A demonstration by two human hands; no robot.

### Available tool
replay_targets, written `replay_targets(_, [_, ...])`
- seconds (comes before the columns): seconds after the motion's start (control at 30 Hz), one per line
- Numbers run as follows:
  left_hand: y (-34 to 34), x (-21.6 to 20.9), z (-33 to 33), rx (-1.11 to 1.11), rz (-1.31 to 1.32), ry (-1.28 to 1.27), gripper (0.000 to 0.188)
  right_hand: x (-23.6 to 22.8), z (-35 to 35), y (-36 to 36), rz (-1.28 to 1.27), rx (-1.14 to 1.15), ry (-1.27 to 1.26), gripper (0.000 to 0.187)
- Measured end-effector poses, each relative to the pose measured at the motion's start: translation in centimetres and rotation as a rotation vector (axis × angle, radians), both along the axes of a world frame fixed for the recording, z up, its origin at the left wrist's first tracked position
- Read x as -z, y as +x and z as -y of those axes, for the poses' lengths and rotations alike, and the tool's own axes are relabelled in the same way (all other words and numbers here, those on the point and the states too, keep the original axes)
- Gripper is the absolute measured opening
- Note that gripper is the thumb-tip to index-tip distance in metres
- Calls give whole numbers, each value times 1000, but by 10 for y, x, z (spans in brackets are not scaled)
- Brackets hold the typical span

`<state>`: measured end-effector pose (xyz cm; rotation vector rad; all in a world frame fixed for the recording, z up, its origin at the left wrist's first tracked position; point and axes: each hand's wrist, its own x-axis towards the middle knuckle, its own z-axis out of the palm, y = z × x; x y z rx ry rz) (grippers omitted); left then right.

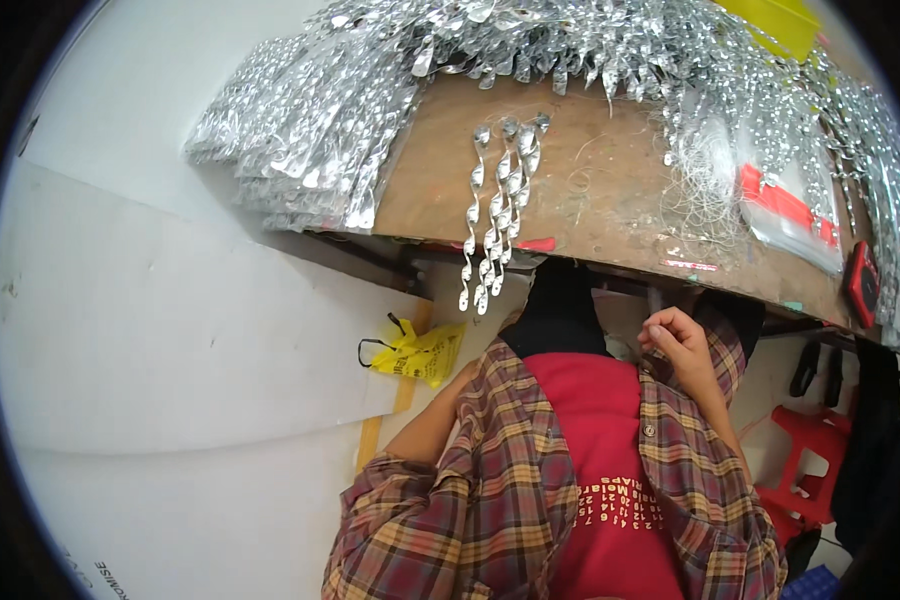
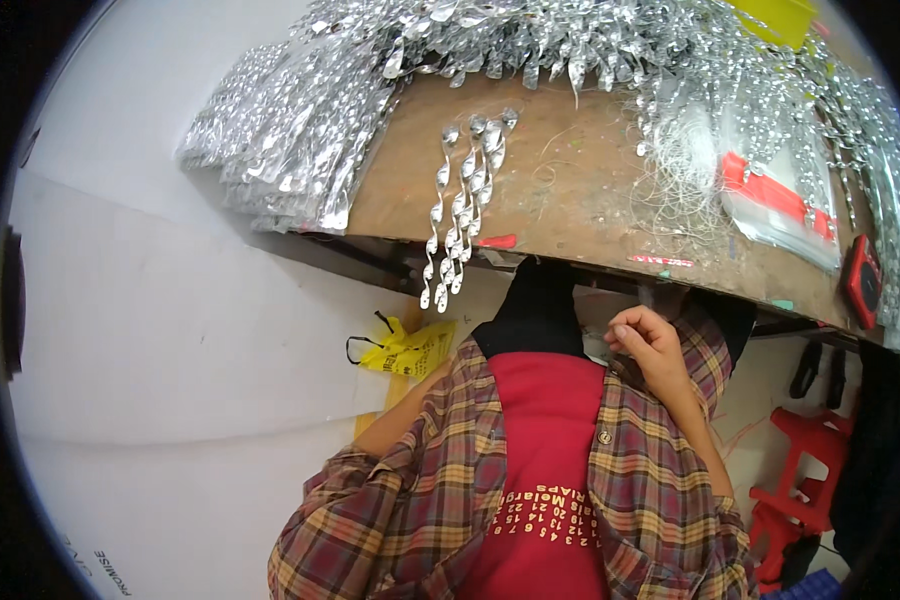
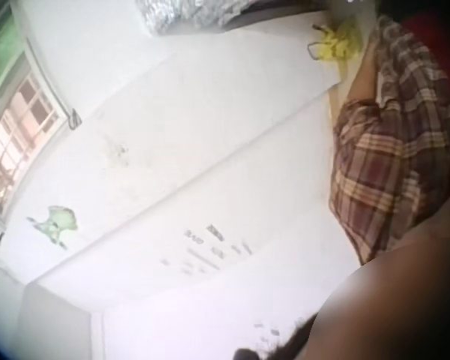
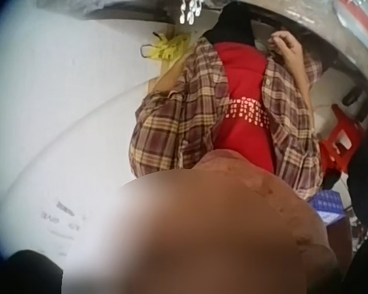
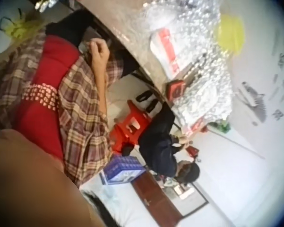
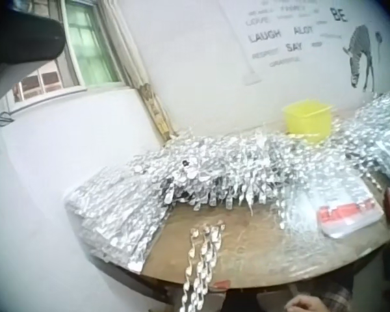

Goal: Packaging silver tinsel garlands into plastic bags and assembling small decorative components.

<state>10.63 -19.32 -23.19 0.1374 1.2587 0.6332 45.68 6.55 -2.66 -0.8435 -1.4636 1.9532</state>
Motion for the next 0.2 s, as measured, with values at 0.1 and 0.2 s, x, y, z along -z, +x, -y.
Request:
replay_targets(0.1, [-7,13,48,-44,74,-57,45,12,2,10,7,10,-14,12])
replay_targets(0.2, [-20,12,72,-70,118,-112,46,23,2,11,0,32,-30,13])
